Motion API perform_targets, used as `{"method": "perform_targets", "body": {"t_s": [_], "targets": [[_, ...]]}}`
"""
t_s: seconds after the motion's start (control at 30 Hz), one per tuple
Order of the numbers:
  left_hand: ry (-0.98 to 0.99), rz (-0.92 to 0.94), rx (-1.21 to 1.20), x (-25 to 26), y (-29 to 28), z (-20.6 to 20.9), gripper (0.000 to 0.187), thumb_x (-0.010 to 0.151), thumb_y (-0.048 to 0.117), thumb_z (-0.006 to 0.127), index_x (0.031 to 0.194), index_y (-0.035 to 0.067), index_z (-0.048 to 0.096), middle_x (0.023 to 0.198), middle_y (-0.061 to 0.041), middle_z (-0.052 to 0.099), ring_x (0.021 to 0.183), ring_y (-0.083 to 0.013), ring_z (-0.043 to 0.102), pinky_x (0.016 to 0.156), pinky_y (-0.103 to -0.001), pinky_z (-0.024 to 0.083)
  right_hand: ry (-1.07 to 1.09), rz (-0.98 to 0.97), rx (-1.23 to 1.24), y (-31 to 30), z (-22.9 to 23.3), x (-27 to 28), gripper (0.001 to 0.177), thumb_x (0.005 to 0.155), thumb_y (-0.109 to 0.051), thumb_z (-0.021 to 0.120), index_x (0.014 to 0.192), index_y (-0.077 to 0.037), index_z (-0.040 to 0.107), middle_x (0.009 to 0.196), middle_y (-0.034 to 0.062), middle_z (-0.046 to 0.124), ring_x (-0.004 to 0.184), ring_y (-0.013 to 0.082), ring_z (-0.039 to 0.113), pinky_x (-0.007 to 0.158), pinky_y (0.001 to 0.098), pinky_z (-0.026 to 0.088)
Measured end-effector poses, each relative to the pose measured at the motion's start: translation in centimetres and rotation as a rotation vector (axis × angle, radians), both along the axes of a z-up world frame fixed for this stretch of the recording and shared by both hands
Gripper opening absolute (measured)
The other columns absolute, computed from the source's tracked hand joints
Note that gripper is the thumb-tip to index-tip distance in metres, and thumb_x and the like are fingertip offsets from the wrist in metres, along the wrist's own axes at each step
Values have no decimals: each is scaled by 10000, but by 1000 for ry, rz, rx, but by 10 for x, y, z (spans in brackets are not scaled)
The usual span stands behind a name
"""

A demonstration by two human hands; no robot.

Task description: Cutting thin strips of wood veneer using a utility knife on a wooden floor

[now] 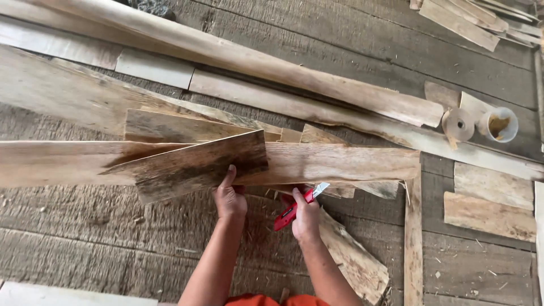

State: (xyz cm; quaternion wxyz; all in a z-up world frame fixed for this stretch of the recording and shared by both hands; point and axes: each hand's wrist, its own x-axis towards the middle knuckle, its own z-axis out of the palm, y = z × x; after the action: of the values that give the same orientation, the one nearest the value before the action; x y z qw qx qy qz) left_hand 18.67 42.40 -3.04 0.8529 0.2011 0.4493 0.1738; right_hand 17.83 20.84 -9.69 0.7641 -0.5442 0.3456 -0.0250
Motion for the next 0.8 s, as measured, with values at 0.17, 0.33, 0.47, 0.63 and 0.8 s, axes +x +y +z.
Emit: {"method": "perform_targets", "body": {"t_s": [0.17,0.33,0.47,0.63,0.8], "targets": [[38,-126,107,12,15,14,888,901,353,819,1363,-250,359,1305,-383,309,1163,-386,416,1021,-672,496,-51,206,-43,54,135,16,352,946,-169,687,1246,-7,602,851,147,657,557,264,672,565,441,627],[79,-149,254,-15,27,28,367,990,315,634,1058,43,398,902,-64,445,673,-149,471,728,-379,621,-63,265,-58,31,101,-6,376,948,-105,641,1304,-27,550,848,120,589,490,125,471,457,282,443],[-83,17,218,-22,34,11,367,963,237,684,1286,126,550,922,-19,625,733,-118,599,602,-263,500,-147,386,-311,45,123,-20,293,959,-51,619,1248,-39,576,908,73,572,522,127,492,463,280,465],[-152,-20,179,-47,20,14,179,1020,213,635,1132,137,518,925,-61,640,740,-171,633,651,-310,564,-325,436,-270,54,138,-14,218,980,-128,631,1156,-4,664,712,88,577,421,110,463,413,281,460],[-457,-259,-7,-67,0,-6,238,1005,107,514,1239,146,540,1113,-148,710,830,-248,717,666,-337,642,-68,482,-129,39,166,-16,494,1049,-408,500,1177,40,664,957,198,609,390,119,431,398,338,474]]}}
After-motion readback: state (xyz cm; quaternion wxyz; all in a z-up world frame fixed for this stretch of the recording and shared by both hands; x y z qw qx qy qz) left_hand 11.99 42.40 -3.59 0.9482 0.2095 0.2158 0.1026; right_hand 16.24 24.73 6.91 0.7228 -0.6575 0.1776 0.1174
